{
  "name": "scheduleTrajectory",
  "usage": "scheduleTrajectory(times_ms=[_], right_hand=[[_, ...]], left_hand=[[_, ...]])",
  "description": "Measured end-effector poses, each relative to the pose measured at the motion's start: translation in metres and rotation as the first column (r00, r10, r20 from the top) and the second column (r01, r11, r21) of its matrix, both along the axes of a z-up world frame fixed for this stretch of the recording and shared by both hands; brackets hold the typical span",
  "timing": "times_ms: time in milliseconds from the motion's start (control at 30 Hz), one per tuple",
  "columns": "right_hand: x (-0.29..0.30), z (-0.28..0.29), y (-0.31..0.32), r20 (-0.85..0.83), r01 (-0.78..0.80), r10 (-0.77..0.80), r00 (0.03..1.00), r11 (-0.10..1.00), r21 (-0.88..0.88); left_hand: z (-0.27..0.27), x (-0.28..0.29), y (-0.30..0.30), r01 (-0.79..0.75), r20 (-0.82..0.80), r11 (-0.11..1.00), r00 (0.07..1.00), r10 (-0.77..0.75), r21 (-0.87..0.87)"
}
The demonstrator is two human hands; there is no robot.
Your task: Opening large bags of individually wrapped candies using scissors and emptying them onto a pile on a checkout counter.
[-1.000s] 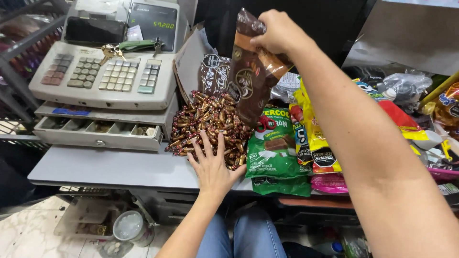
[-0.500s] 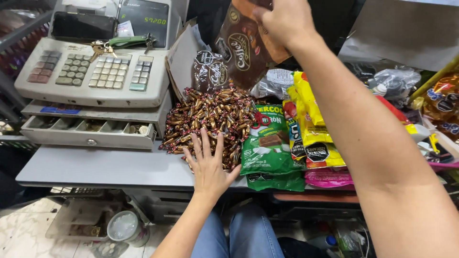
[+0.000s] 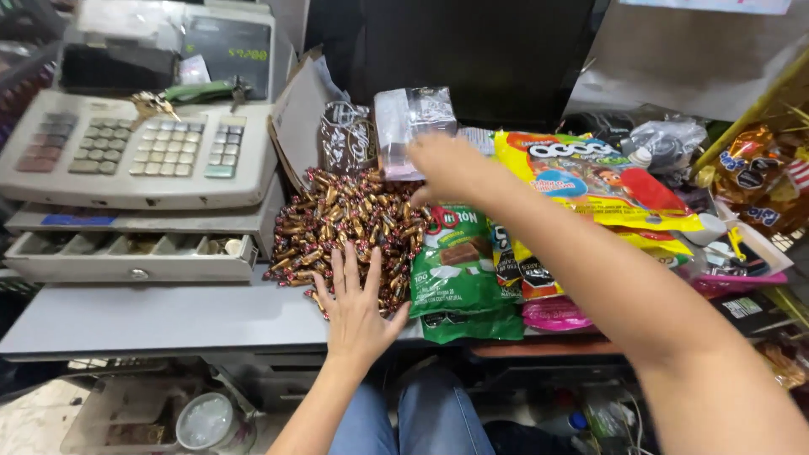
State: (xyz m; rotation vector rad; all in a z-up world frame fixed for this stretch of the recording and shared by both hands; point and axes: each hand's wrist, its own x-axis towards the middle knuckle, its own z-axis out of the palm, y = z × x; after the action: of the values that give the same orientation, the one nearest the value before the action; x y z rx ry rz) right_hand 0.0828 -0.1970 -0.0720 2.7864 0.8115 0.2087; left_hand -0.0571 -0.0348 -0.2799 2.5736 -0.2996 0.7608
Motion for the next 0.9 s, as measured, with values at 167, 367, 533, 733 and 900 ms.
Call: scheduleTrajectory(times_ms=[167,367,533,733,900], right_hand=[[-0.117,-0.068,-0.013,-0.157,0.081,-0.109,0.982,0.982,-0.172],[-0.137,-0.097,-0.02,-0.047,0.189,-0.195,0.98,0.975,-0.115],[-0.096,-0.122,-0.046,-0.018,0.163,-0.163,0.987,0.962,0.221],[-0.114,-0.082,-0.04,0.118,0.171,-0.256,0.959,0.862,0.476],[-0.131,-0.019,-0.046,0.192,0.122,-0.325,0.926,0.739,0.662]], left_hand=[[-0.004,0.0,0.001,0.024,0.044,1.0,0.999,-0.025,0.017],[-0.004,-0.001,-0.01,0.094,0.156,0.994,0.984,-0.085,-0.053],[0.003,-0.004,-0.02,0.128,0.122,0.984,0.986,-0.113,-0.12],[0.023,-0.008,-0.029,0.153,0.029,0.968,0.988,-0.15,-0.199],[0.03,-0.007,-0.034,0.193,-0.053,0.964,0.977,-0.206,-0.184]])
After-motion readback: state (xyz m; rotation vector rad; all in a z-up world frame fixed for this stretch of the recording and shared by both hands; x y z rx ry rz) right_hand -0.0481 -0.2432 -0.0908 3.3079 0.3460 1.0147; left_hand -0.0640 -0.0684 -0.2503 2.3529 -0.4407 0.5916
